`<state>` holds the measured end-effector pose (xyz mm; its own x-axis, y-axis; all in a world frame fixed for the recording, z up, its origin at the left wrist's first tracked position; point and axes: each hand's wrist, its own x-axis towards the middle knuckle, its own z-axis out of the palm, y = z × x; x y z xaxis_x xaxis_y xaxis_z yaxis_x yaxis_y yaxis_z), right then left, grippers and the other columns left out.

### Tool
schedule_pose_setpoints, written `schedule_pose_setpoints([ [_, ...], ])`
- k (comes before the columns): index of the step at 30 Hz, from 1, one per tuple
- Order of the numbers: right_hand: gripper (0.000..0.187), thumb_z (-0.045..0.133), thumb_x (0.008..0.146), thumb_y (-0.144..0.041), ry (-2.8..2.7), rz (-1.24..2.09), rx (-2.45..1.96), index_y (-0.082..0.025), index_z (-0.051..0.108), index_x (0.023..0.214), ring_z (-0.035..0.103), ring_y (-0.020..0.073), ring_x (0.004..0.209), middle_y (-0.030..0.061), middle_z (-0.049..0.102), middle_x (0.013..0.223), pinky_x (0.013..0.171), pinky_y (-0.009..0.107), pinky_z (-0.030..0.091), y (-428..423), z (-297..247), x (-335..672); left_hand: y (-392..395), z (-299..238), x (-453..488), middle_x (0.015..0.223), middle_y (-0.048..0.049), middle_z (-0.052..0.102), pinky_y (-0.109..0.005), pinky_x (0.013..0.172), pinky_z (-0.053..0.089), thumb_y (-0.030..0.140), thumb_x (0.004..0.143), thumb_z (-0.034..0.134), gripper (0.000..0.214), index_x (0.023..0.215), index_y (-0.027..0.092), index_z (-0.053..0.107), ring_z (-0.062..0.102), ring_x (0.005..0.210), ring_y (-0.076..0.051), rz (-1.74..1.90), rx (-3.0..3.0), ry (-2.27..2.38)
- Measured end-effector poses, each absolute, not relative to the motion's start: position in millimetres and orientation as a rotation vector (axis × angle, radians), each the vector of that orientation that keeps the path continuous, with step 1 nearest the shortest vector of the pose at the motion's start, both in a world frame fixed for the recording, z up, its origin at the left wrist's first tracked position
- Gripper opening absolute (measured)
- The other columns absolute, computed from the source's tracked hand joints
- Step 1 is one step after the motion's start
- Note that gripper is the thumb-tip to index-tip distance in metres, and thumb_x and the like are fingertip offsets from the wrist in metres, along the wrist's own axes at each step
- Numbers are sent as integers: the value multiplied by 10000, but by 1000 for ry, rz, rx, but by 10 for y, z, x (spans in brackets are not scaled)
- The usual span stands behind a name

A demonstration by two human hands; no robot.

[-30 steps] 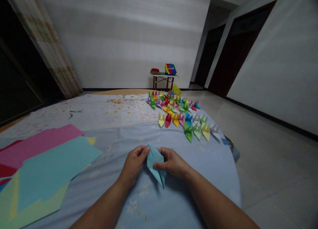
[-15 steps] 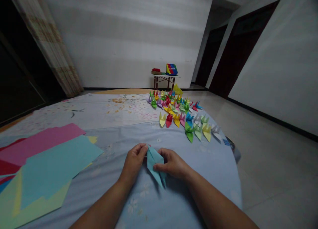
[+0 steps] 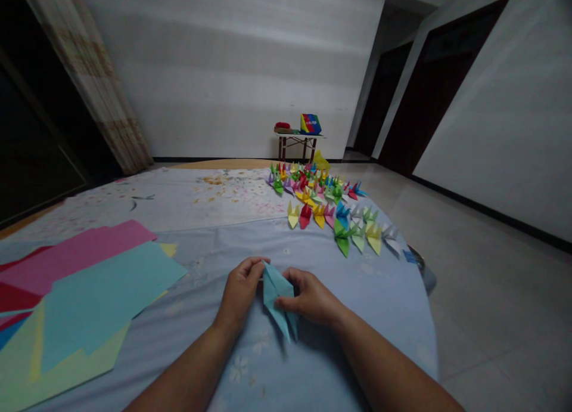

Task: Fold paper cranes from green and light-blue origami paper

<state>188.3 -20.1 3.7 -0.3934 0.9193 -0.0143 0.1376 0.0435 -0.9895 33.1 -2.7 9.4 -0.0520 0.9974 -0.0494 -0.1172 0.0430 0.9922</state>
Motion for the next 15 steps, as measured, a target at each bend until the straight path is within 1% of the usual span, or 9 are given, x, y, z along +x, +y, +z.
schedule_pose_setpoints([
  [4, 265, 682, 587, -204, -1527, 1522, -1068, -153, 524, 793, 437, 71, 544, -50, 507, 647, 501, 182, 347, -157, -9, 1900, -48, 117, 343, 693, -24, 643, -239, 553, 456, 383, 714, 580, 307, 892, 145, 654, 579, 627, -154, 1221, 995, 966],
  [6, 282, 697, 576, -217, -1507, 1542, -1072, -151, 526, 790, 437, 67, 535, -52, 507, 636, 499, 180, 345, -142, -25, 1904, -52, 114, 348, 691, -30, 641, -240, 564, 454, 375, 730, 574, 300, 892, 136, 655, 574, 626, -151, 1204, 992, 934],
  [11, 317, 719, 560, -251, -1494, 1571, -1061, -149, 526, 791, 443, 63, 527, -54, 516, 635, 497, 179, 345, -149, -12, 1909, -39, 81, 353, 627, -7, 607, -235, 548, 445, 372, 693, 626, 313, 886, 128, 656, 545, 565, -128, 1187, 947, 939],
  [15, 328, 721, 567, -250, -1496, 1592, -1050, -148, 525, 809, 455, 68, 548, -48, 524, 650, 513, 182, 357, -161, 5, 1910, -28, 59, 352, 621, 3, 596, -227, 532, 438, 363, 677, 643, 304, 869, 129, 654, 525, 534, -112, 1207, 935, 980],
])
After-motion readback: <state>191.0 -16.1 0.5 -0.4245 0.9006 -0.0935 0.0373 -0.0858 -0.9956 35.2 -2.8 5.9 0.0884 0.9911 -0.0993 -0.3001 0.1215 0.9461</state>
